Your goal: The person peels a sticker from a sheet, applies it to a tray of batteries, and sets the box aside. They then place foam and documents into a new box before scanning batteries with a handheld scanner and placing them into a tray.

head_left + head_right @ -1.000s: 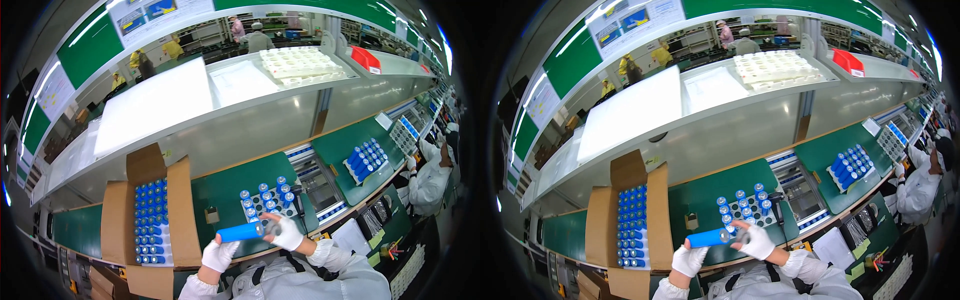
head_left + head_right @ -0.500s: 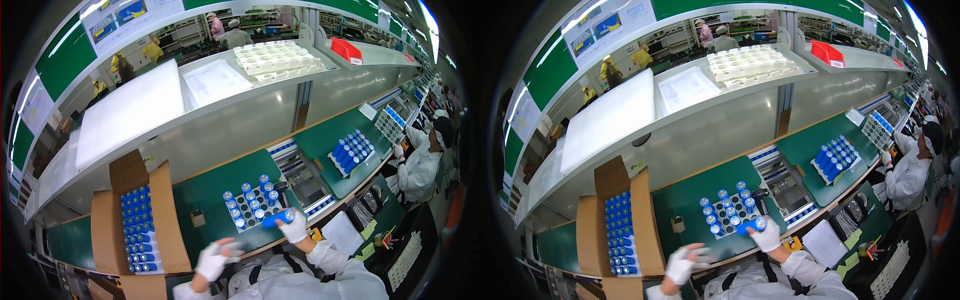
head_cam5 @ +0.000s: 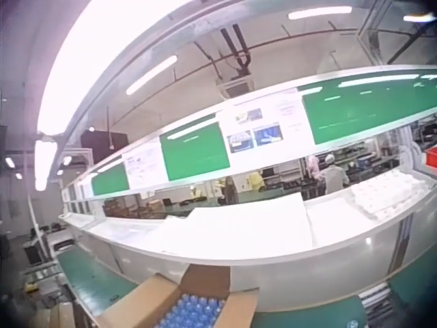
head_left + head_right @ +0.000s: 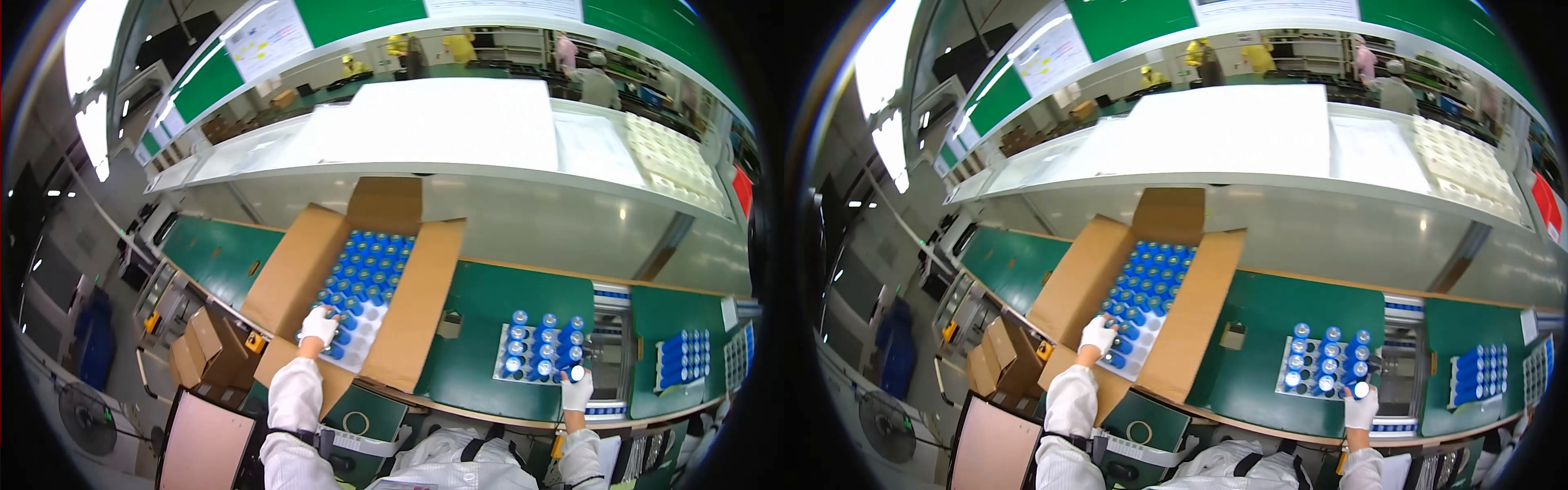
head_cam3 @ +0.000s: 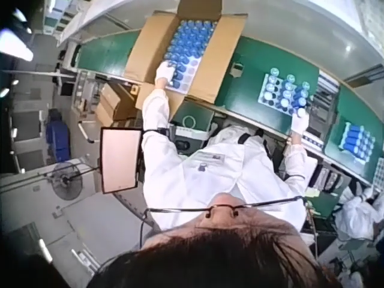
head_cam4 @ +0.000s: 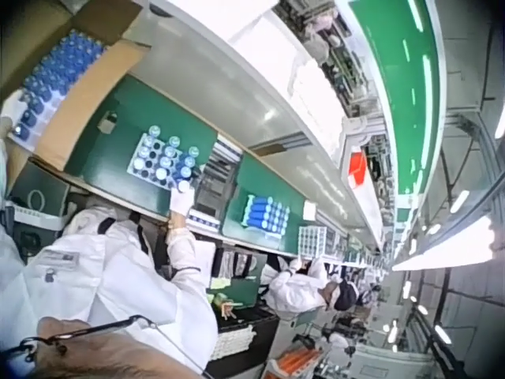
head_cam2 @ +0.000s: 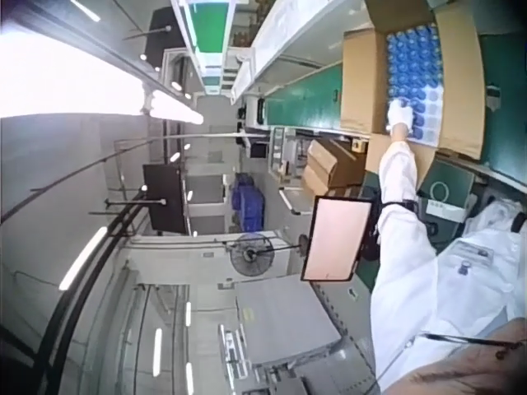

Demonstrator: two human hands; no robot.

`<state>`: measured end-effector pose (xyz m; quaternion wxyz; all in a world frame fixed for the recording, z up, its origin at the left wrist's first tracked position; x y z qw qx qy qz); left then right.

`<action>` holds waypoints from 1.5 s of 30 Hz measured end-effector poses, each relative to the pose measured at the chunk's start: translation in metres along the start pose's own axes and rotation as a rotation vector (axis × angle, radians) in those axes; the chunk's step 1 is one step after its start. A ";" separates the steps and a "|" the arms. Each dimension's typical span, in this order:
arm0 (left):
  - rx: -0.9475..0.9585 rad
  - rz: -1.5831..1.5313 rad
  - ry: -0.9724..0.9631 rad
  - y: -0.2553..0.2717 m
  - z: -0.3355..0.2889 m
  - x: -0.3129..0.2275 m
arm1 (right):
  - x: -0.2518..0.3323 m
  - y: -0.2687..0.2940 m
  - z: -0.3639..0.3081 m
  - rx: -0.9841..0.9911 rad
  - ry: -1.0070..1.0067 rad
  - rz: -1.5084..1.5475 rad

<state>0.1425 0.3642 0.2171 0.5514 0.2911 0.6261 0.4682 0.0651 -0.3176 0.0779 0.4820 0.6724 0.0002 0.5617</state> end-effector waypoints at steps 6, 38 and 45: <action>-0.098 0.049 -0.221 -0.033 0.022 -0.002 | 0.013 -0.004 0.003 0.045 0.005 -0.001; -0.563 -1.981 0.272 -0.035 0.042 -0.003 | 0.012 0.012 -0.002 -0.029 0.008 0.110; 0.232 -2.054 0.352 -0.059 -0.002 -0.242 | -0.051 -0.037 0.043 0.215 -0.488 -0.114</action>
Point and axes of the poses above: each hand's wrist, its own z-axis towards the middle knuckle, its own y-axis out of the back of the hand, x = y × z, the point moved 6 cm from there along z, towards the middle knuckle, and after that the axes turned 13 degrees about -y, right-handed, at the moved point
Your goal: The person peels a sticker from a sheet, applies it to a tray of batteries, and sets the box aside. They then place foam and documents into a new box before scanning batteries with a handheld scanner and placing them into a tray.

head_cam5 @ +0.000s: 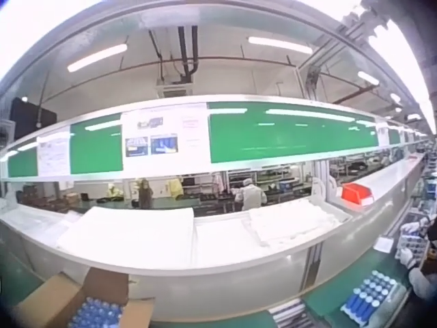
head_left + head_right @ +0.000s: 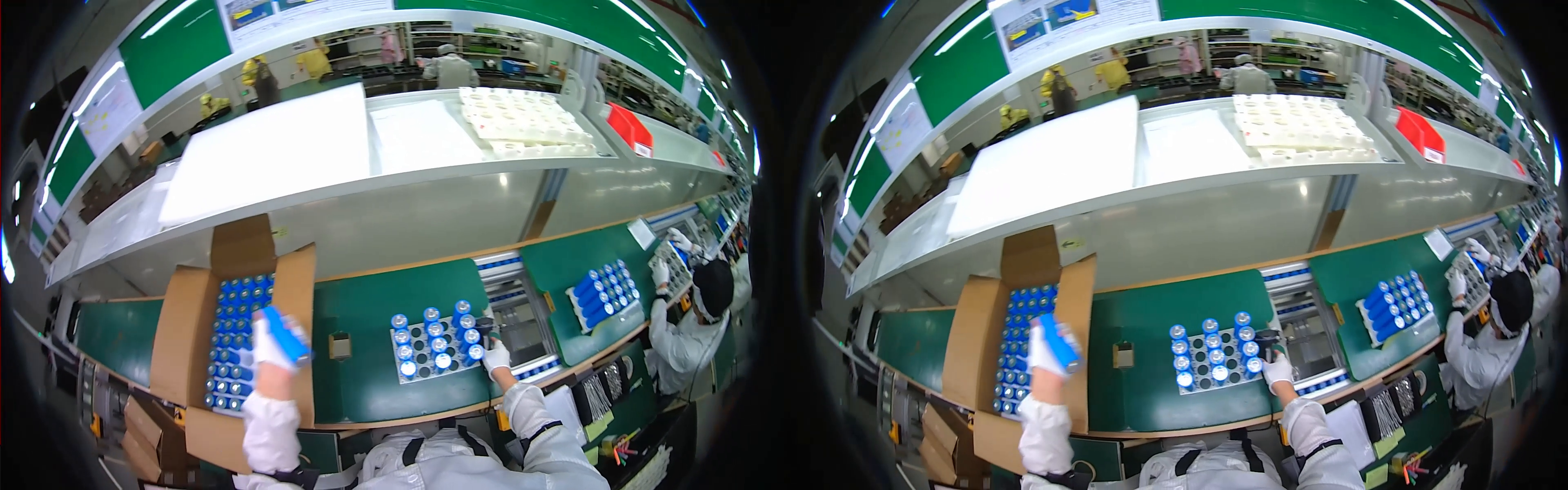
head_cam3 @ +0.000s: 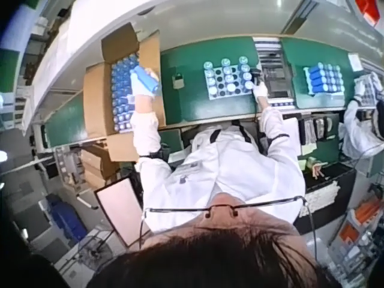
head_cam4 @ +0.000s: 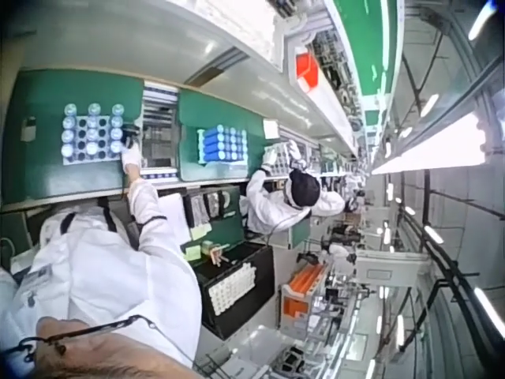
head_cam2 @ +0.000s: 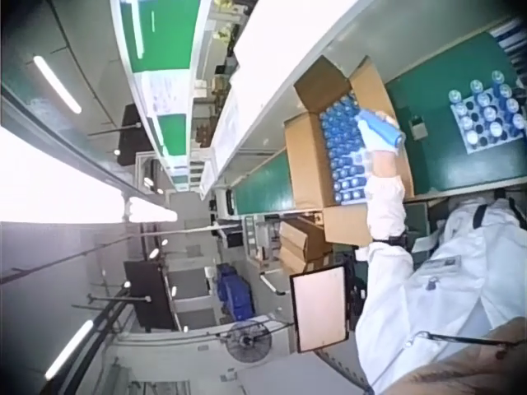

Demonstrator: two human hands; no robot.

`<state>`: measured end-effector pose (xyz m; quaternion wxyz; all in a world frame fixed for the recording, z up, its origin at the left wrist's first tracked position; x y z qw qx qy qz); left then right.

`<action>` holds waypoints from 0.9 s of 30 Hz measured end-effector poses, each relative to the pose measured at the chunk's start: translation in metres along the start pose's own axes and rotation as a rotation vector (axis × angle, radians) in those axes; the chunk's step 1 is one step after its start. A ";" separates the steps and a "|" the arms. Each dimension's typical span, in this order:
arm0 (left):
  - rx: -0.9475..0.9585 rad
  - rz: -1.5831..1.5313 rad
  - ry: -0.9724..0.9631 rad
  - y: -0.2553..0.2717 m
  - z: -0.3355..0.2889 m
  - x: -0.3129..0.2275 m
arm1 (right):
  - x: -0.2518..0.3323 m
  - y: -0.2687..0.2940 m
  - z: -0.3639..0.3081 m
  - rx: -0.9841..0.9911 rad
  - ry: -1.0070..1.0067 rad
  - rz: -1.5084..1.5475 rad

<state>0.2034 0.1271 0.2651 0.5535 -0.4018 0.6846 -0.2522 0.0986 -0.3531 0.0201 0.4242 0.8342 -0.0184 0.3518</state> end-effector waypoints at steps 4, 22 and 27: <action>0.103 0.075 0.319 -0.051 0.009 0.111 | -0.035 0.002 0.031 0.028 0.091 0.260; 0.055 0.518 0.469 -0.019 0.030 0.243 | 0.102 0.075 -0.185 0.352 0.973 -0.032; 0.107 0.700 0.255 -0.035 0.035 0.228 | 0.101 0.081 -0.186 0.323 0.946 -0.003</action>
Point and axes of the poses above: each hand's wrist, its own z-axis towards the middle knuckle, its own y-axis out of the back of the hand, x = y × z, the point moved 6 cm from there along z, towards the middle knuckle, and after that the axes turned 13 degrees about -y, right-handed, at the moved point
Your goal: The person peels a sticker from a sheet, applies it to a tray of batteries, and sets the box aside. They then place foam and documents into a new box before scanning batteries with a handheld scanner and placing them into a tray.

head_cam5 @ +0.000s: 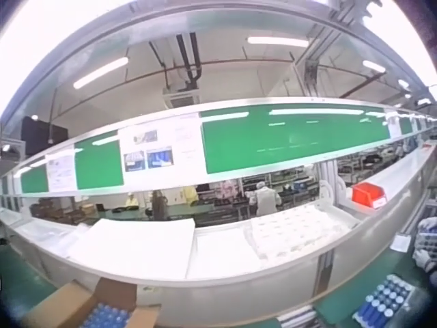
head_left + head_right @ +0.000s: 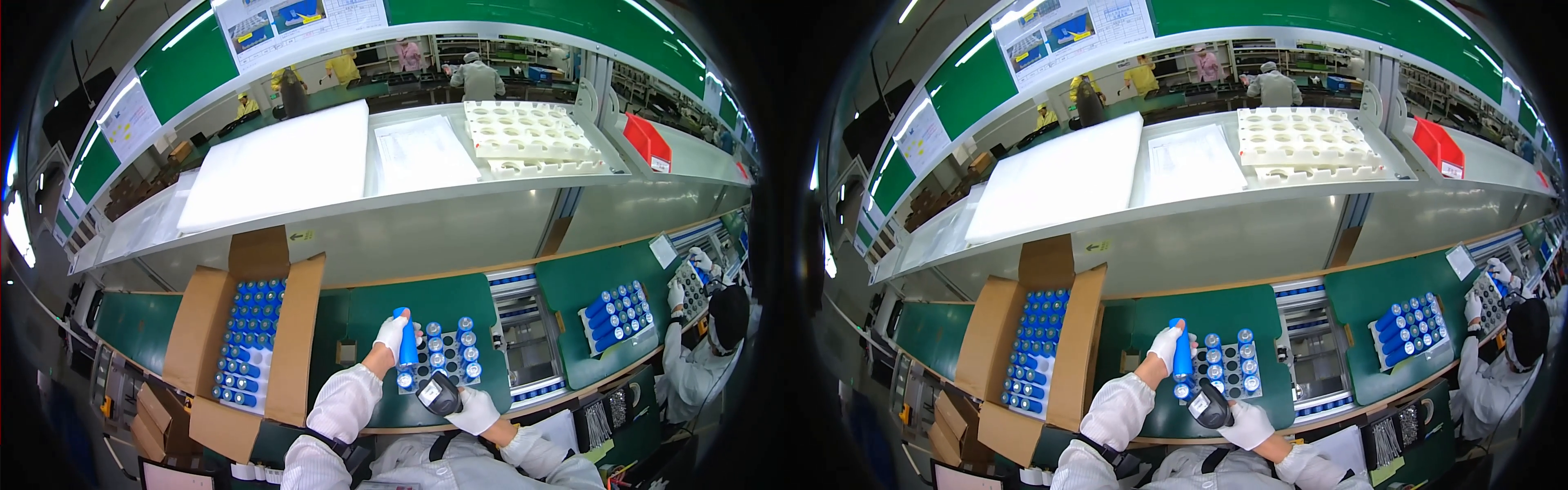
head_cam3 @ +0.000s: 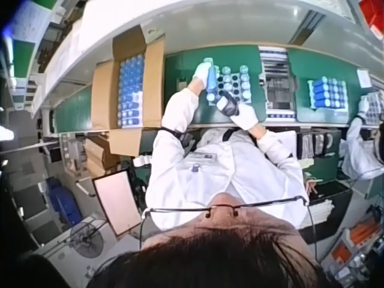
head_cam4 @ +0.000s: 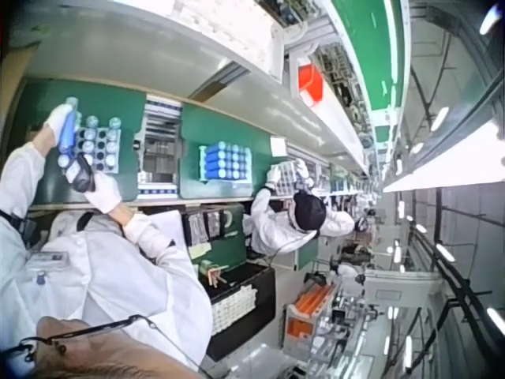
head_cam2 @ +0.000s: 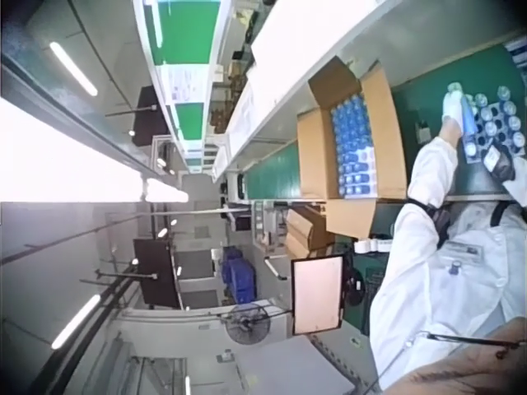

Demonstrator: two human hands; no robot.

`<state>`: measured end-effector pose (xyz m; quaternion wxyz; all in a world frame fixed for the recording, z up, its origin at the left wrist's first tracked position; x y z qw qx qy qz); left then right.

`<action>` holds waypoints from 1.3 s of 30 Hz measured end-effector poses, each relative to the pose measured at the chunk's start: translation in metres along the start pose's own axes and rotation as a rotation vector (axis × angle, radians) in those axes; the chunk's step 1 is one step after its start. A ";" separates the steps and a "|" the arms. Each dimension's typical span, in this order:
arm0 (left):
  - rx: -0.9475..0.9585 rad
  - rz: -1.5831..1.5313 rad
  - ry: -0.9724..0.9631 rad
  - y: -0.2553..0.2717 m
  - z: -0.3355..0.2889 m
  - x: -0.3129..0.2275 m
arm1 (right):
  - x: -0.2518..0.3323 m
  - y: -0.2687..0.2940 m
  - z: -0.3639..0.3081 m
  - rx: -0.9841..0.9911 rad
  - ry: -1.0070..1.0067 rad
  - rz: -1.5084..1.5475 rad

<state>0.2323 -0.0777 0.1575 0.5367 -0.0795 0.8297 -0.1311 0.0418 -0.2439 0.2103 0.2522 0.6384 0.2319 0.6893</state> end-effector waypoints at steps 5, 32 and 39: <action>0.046 0.303 -0.402 -0.004 0.005 -0.019 | -0.039 -0.005 -0.007 -0.044 -0.157 0.149; 0.155 1.426 -0.478 0.001 0.023 0.012 | -0.049 -0.008 -0.016 -0.174 -0.385 0.220; 0.077 1.276 -0.853 -0.008 -0.087 -0.100 | -0.052 -0.016 -0.010 -0.152 -0.330 0.164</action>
Point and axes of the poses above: each hand's wrist, its own z-axis towards the middle knuckle, its own y-axis out of the back of the hand, x = y × z, the point moved 6 cm from there along z, towards the middle knuckle, and after that the axes turned 13 degrees about -y, right-handed, at the moved point
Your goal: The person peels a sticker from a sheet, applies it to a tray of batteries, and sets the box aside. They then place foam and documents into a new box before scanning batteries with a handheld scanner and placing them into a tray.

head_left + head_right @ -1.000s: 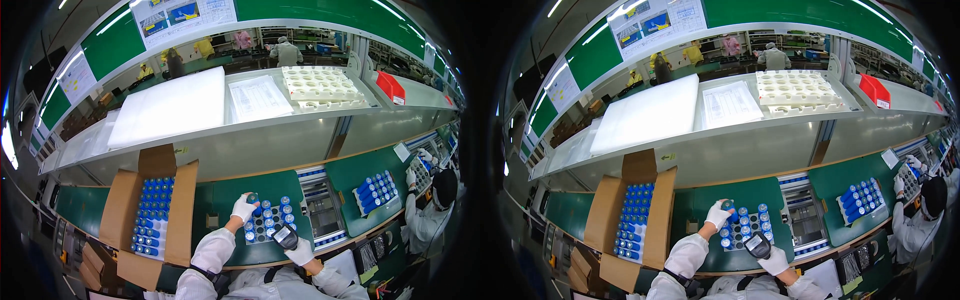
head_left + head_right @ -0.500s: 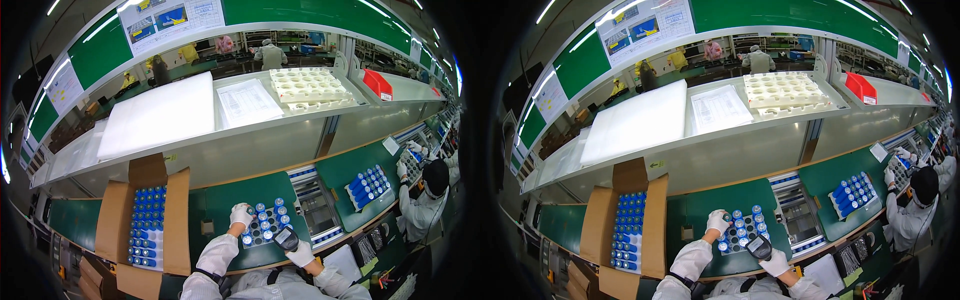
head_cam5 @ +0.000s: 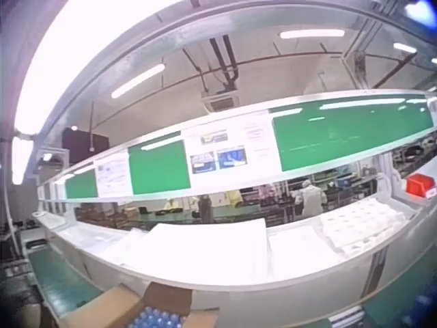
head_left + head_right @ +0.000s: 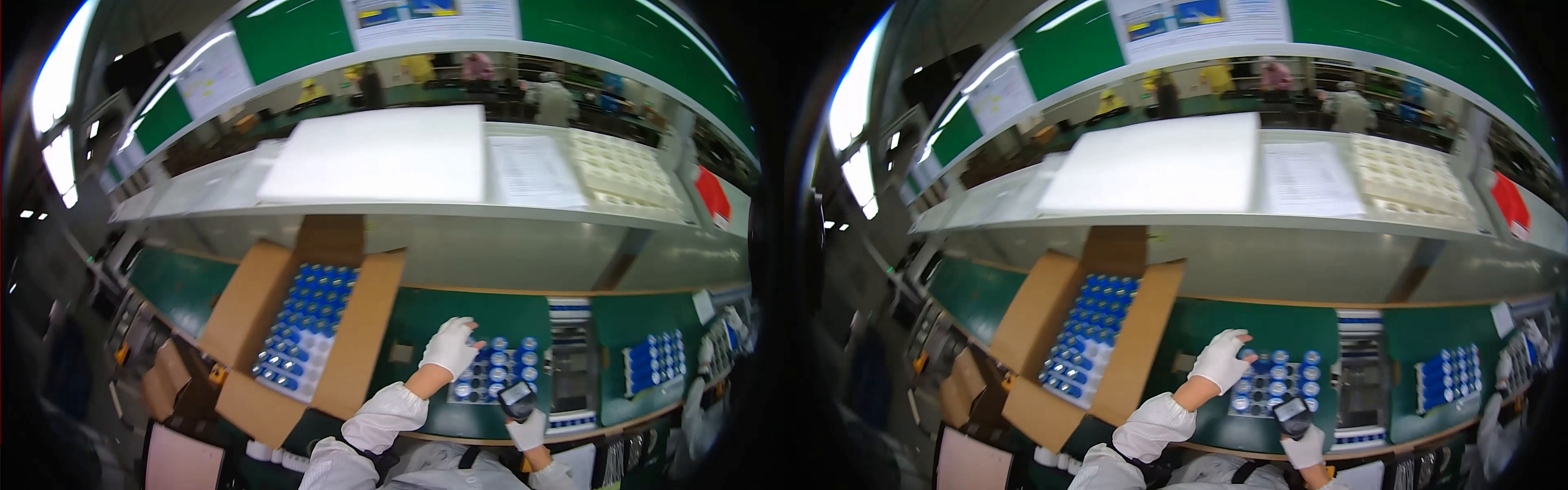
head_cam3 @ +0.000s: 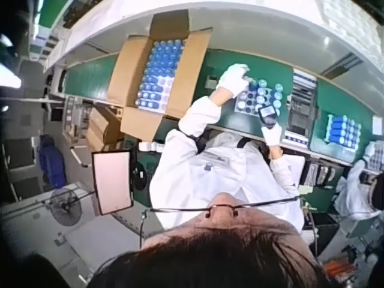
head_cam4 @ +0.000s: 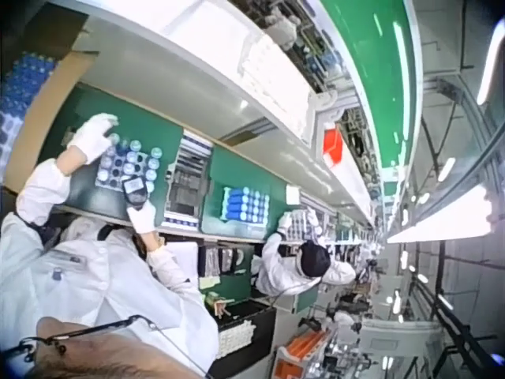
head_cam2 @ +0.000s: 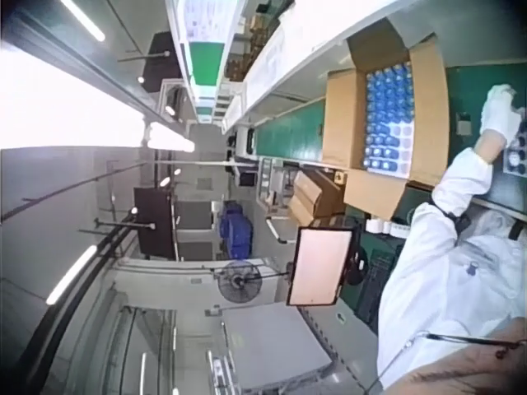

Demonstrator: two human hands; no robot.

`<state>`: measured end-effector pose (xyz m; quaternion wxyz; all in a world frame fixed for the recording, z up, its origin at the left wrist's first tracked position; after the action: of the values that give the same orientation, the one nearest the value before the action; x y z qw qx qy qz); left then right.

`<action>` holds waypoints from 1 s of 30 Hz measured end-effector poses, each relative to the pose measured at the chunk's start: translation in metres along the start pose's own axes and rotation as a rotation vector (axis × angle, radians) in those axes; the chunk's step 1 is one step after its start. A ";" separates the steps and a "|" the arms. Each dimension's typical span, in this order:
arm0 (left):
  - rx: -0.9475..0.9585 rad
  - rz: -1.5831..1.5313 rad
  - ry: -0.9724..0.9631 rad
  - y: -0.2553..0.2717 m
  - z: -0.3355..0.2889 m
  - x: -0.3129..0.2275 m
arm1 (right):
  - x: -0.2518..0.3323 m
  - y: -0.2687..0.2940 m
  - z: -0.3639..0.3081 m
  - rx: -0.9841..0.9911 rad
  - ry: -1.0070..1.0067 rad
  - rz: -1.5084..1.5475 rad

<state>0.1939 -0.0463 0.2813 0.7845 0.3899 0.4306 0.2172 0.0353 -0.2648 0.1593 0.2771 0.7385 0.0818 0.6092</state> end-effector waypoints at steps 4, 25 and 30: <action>-0.257 0.224 0.152 0.133 -0.041 0.040 | -0.005 -0.025 0.012 0.021 0.053 0.062; 0.503 0.835 0.227 0.049 -0.003 0.274 | 0.068 -0.030 -0.009 0.080 0.158 0.017; 0.601 0.920 0.134 0.034 0.028 0.277 | 0.060 -0.015 -0.014 0.032 0.166 0.101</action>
<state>0.3659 0.1502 0.1774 0.4337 0.7300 0.3078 0.4293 0.0405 -0.2201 0.2045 0.2265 0.6931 0.0766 0.6800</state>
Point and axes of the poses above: each hand's wrist, its own z-axis towards the middle knuckle, its own y-axis out of the back of the hand, x = y × z, the point moved 6 cm from there along z, towards the middle knuckle, and after that the axes turned 13 degrees about -y, right-handed, at the moved point
